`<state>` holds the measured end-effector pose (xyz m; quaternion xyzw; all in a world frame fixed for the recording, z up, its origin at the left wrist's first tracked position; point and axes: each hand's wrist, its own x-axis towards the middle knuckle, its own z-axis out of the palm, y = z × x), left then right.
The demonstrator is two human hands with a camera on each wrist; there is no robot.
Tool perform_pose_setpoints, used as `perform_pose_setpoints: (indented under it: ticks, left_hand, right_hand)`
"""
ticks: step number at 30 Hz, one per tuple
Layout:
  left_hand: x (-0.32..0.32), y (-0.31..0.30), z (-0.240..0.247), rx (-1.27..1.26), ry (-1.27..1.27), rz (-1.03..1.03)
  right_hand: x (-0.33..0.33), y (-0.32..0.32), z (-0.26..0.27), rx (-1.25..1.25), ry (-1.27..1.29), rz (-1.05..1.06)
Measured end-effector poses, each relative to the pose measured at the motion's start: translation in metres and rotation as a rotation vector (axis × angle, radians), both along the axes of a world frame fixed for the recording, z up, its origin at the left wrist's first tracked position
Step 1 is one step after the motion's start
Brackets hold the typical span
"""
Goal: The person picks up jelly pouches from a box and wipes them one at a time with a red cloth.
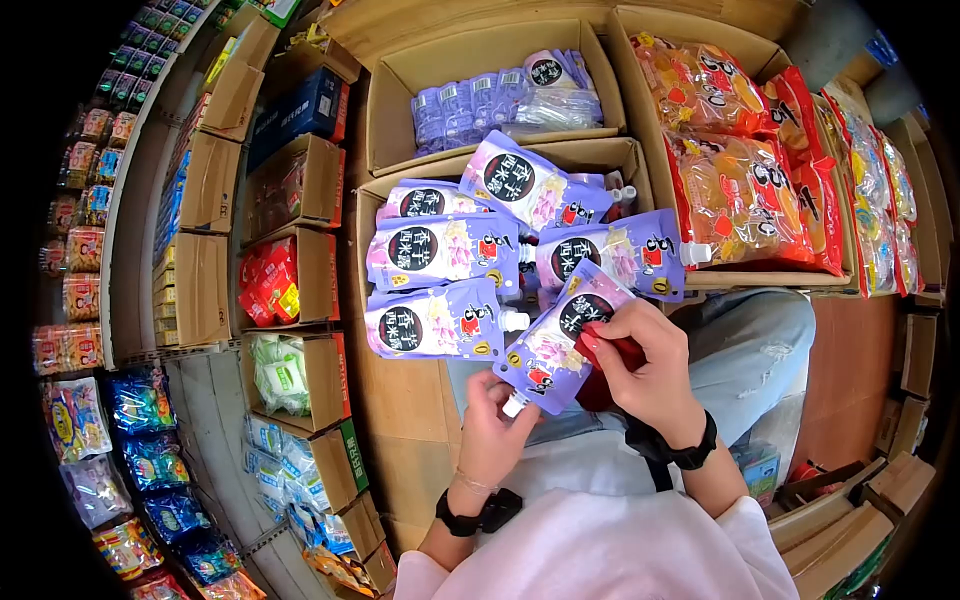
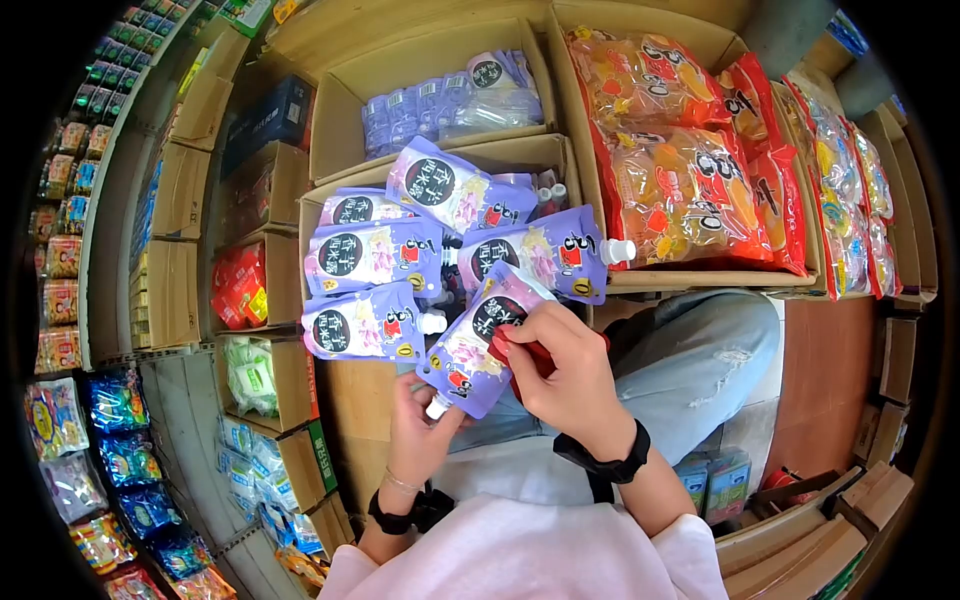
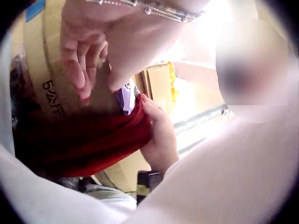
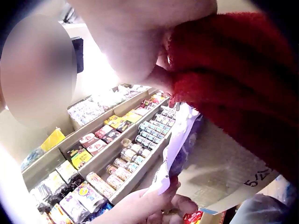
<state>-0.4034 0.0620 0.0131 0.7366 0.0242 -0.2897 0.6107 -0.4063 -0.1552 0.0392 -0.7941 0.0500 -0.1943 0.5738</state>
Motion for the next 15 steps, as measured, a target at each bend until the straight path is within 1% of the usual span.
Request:
perform_pose_setpoints:
  ticks: [2,5,8,11,12,14,15]
  left_hand:
    - [0.008,-0.001,0.014,-0.257,0.171,-0.073]
    - [0.015,0.010,0.024,-0.537,0.246,-0.162]
    - [0.013,0.011,0.024,-0.421,0.327,-0.153]
    - [0.007,0.003,0.031,-0.467,0.281,-0.096]
    - [0.007,0.002,0.034,-0.471,0.232,-0.134]
    - [0.007,0.003,0.042,-0.474,0.129,-0.207]
    - [0.008,0.004,0.045,-0.489,0.139,-0.214]
  right_hand:
    - [0.001,0.000,0.001,0.007,0.013,0.000]
    - [0.001,-0.002,0.002,-0.009,-0.021,-0.023]
    - [-0.007,0.003,0.009,-0.039,0.024,-0.010]
    - [-0.023,0.016,0.023,-0.059,-0.026,0.212]
    - [-0.026,0.021,0.023,-0.114,-0.067,0.262]
    - [-0.030,0.021,0.019,-0.180,-0.103,0.221]
    - [-0.027,0.018,0.019,-0.157,-0.107,0.170]
